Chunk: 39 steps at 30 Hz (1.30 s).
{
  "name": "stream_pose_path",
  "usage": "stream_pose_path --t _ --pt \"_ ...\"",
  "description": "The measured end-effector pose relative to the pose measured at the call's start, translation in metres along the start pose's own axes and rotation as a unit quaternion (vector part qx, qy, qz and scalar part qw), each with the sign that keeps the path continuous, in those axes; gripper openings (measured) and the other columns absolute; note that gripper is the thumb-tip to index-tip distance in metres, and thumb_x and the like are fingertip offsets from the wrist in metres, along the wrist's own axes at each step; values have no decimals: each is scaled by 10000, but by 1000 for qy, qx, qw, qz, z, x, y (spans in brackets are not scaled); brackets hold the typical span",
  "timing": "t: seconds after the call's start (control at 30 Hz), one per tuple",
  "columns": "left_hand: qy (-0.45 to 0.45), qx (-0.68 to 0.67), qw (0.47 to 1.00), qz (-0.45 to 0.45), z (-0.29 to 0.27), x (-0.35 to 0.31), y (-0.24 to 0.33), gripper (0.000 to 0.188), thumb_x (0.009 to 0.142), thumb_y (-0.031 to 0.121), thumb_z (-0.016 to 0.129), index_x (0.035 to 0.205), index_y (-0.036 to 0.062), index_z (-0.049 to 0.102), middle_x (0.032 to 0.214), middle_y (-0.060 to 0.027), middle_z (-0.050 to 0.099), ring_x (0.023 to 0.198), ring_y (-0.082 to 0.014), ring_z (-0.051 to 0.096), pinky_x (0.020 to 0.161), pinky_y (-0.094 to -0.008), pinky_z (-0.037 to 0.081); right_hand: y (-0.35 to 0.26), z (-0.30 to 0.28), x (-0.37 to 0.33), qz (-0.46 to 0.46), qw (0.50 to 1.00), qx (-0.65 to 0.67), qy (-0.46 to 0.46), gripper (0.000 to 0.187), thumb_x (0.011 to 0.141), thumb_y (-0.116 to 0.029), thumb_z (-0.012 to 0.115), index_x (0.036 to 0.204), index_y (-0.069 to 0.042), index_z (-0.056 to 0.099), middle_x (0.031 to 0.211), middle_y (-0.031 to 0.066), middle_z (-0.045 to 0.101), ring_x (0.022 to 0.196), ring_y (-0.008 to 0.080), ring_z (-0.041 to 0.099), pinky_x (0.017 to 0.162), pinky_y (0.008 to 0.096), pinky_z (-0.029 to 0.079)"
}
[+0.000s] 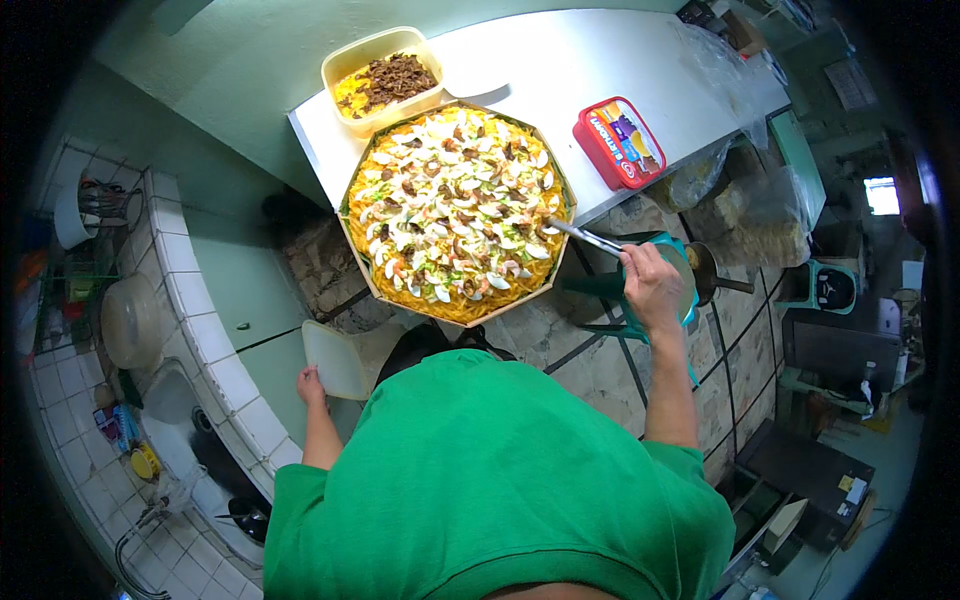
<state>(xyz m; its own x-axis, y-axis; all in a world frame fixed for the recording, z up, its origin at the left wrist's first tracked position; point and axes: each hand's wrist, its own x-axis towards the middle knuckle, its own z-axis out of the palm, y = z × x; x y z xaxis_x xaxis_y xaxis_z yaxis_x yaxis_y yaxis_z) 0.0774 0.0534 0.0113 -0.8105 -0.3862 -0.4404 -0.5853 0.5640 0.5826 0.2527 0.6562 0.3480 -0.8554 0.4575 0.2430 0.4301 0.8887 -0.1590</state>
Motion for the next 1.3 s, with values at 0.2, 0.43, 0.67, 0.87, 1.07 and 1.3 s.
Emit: stream_pose_path --t 0.2,0.43,0.67,0.87,1.07,1.3 --pt "-3 26 1000 14 -14 -23 -8 285 883 284 659 997 23 653 993 -155 659 907 -264 605 825 -390 471 -9 16 -5 -37 999 2 -31 87 843 -217 652 825 -133 643 789 55 591 647 297 632 560 397 505" --pt "22 10 1000 -10 -12 -12 -16 286 882 278 662 989 14 647 986 -152 662 886 -259 599 821 -373 473 -25 21 8 -56 997 44 11 93 829 -207 667 800 -125 632 771 51 587 617 284 624 546 388 499" --pt "5 -43 999 -10 -2 5 -26 278 882 291 653 994 36 653 984 -141 664 865 -250 602 796 -376 478 -55 60 26 -96 993 36 -67 115 871 -225 632 884 -117 672 803 59 612 635 283 629 574 385 499" --pt "18 -64 996 -55 -5 0 -22 265 880 298 655 1003 64 660 981 -125 668 865 -243 602 794 -378 477 -52 48 45 -45 992 92 -72 155 879 -257 618 856 -111 663 807 77 628 663 299 646 599 406 514" --pt "39 -43 997 -43 -9 -1 -14 261 888 295 649 1015 68 659 987 -121 669 875 -251 603 805 -388 474 -66 42 55 -96 987 105 -80 146 862 -256 645 811 -119 658 781 66 628 629 292 646 548 389 513" --pt "43 -18 999 -25 -10 -4 1 266 888 293 655 1022 63 657 980 -125 665 886 -261 602 811 -392 470 -90 56 33 -142 984 43 -102 174 849 -238 663 764 -94 613 749 74 581 563 278 622 507 368 492"
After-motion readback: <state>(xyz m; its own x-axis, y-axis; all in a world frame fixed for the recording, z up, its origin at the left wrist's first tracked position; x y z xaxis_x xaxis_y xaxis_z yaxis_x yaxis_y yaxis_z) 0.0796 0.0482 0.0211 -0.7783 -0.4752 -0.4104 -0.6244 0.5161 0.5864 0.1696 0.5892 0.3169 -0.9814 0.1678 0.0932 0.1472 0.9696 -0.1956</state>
